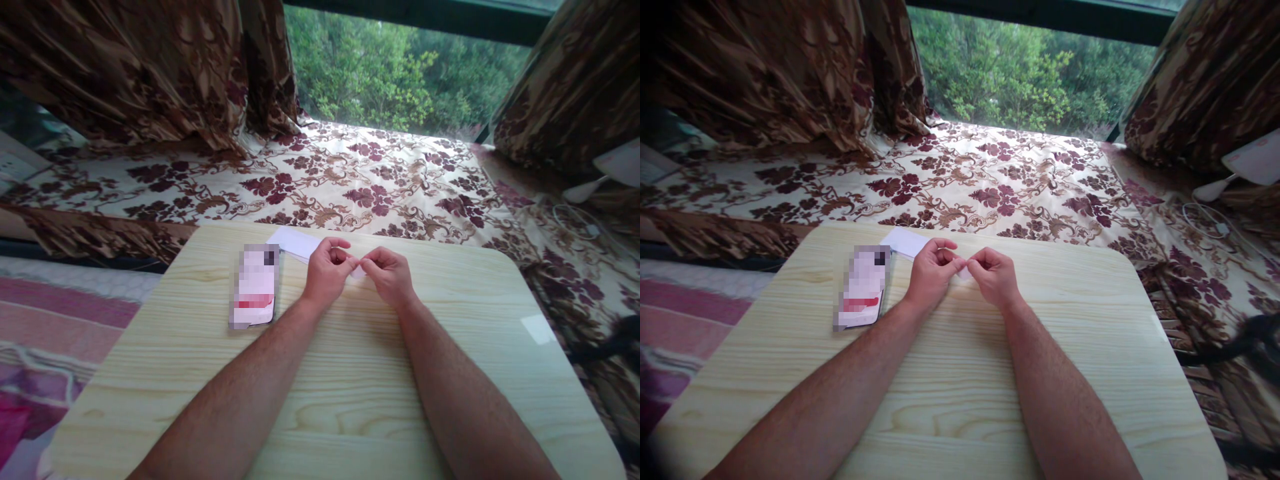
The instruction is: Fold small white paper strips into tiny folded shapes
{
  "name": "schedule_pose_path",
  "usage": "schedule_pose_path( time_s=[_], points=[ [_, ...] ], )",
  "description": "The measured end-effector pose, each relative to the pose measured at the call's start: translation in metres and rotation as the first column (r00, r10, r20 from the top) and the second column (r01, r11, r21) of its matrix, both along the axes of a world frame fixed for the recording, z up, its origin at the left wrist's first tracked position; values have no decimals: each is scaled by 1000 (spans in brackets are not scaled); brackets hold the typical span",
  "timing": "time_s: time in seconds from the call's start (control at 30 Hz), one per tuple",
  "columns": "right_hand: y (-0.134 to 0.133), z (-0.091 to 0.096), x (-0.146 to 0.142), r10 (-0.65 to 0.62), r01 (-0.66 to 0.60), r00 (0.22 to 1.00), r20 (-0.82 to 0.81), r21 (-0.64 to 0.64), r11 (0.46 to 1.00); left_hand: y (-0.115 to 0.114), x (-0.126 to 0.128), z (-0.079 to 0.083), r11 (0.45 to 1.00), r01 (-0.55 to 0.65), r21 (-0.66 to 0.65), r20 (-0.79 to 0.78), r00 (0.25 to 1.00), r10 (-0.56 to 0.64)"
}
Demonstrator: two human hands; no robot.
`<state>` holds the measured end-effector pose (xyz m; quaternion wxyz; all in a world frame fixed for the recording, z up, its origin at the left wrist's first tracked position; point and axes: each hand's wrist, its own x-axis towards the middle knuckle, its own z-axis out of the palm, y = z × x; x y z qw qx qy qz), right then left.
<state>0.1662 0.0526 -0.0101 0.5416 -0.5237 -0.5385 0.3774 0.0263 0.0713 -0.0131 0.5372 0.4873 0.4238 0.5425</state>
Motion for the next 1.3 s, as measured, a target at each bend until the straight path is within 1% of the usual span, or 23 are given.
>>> schedule_pose_path(
  time_s=[0.17, 0.33, 0.57, 0.83, 1.07, 1.3],
  points=[
    [1, 0, 1, -7, 7, 1000, -30, -8, 1000, 0, 0, -1, 999, 5, 37, -41, 999, -4],
    [2, -2, 3, -18, 16, 996, -83, -25, 1000, -2, 0, 1, 999, 6, 50, -37, 999, -4],
    [3, -3, 3, -12, 8, 997, -80, -41, 999, -2, 1, 2, 999, -32, 30, -60, 998, 34],
    [4, -4, 2, 20, -26, 986, -166, -33, 999, -1, 2, 1, 996, -89, 19, -36, 995, 90],
    [5, -7, 2, 12, -19, 991, -133, -47, 999, -1, 2, 3, 997, -79, 0, -32, 996, 79],
    [4, -8, 2, 5, -10, 986, -168, -27, 1000, -2, 0, 4, 999, -35, -35, -36, 999, 34]
  ],
)
